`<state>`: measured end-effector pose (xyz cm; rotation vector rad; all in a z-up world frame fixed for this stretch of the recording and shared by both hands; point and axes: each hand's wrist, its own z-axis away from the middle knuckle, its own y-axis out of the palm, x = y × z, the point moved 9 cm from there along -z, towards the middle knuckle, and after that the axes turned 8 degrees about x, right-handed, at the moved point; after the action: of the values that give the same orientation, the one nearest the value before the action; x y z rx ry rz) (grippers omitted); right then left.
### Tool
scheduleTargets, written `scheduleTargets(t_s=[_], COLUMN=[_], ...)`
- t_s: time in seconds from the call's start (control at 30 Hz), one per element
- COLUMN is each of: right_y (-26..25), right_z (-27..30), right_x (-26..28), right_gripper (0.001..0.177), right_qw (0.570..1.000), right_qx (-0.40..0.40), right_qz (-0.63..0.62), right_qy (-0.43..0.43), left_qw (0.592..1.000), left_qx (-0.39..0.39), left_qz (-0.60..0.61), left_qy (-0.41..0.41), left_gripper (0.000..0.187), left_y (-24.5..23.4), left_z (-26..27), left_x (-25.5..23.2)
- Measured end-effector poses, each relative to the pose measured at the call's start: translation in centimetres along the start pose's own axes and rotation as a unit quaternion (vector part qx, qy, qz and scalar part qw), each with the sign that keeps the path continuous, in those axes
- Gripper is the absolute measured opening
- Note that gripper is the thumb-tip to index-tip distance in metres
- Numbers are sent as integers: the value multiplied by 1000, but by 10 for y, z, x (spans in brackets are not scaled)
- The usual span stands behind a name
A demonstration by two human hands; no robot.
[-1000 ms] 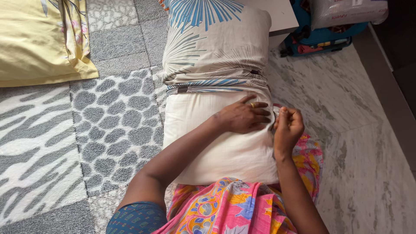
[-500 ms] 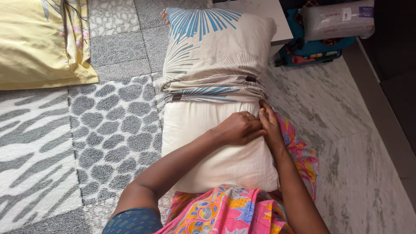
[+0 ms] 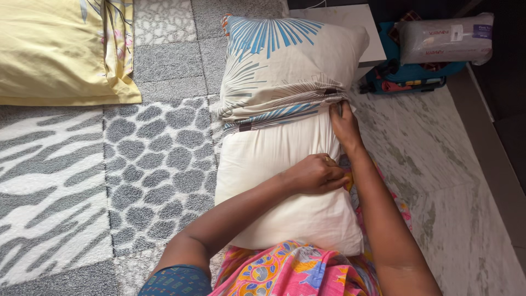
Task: The person puts a patterned cover onto a pillow by hand, pulling the fabric over the pillow and tucking the ends inside.
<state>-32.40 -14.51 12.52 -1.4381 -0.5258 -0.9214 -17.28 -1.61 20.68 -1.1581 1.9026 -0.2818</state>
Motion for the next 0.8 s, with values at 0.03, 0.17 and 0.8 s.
scheduleTargets(t_s=[0.03, 0.17, 0.8], right_y=[-1, -5, 3], right_z=[-2, 2, 90], right_x=[-1, -3, -45], right_gripper=[48, 52, 78], right_qw=[1000, 998, 990], right_qx=[7, 47, 98], right_qz=[13, 25, -26], right_qy=[12, 17, 96], left_qw=[1000, 999, 706], left_qx=[-5, 2, -279], left_qz=[3, -47, 176], left_qy=[6, 3, -627], left_gripper=[27, 27, 95], left_y=[-1, -1, -84], left_z=[-2, -1, 256], left_x=[0, -6, 116])
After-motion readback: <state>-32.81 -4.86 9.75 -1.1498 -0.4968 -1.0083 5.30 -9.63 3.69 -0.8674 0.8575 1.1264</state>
